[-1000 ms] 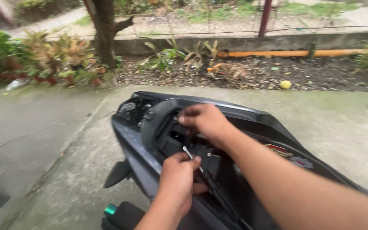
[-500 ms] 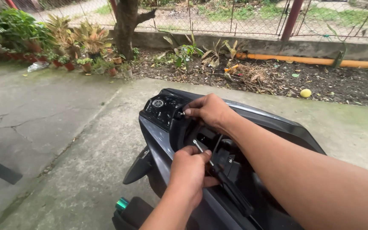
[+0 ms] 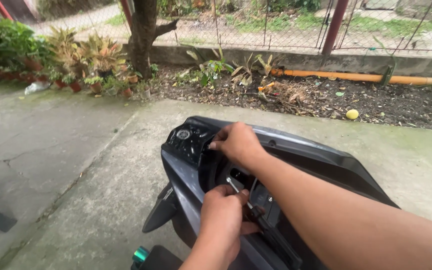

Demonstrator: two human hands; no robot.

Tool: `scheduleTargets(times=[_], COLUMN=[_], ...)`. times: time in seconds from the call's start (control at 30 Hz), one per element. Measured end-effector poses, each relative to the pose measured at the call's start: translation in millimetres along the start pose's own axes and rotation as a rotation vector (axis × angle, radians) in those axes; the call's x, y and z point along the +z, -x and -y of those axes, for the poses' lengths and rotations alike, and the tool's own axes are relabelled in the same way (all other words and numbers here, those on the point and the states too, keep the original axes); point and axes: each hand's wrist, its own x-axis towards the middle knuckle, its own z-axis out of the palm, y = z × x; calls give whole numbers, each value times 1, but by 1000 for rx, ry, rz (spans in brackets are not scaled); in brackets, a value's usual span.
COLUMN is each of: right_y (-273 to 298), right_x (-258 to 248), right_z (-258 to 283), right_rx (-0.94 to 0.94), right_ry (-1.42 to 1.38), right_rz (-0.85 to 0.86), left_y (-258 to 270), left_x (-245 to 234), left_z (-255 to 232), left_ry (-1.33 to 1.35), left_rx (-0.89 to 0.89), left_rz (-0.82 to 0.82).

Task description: Installing and fastening a body panel onto a scooter using a screwdriver.

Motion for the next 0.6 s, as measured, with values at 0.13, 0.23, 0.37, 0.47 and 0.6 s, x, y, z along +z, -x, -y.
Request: scheduleTargets(times=[0.13,0.23,0.37,0.47,0.6], right_y=[2,25,14,10,21], right_x=[1,-12,-8,-5,-36], right_z=[0,21,13,4,-15], right_rx=[52,309,276,378,401], right_ry=[70,-254,-256,-490,-561], right_rz=[-38,85,64,135,166], left_y=[-5,-5,-13,-24,-41], left_x=[5,9,15,15,16], left_z=[0,-7,-13,-9,-8], left_ry=[49,70,21,119,152], left_rx=[28,55,65,141,177], left_rz=[-20,-35,-80,-48,-66])
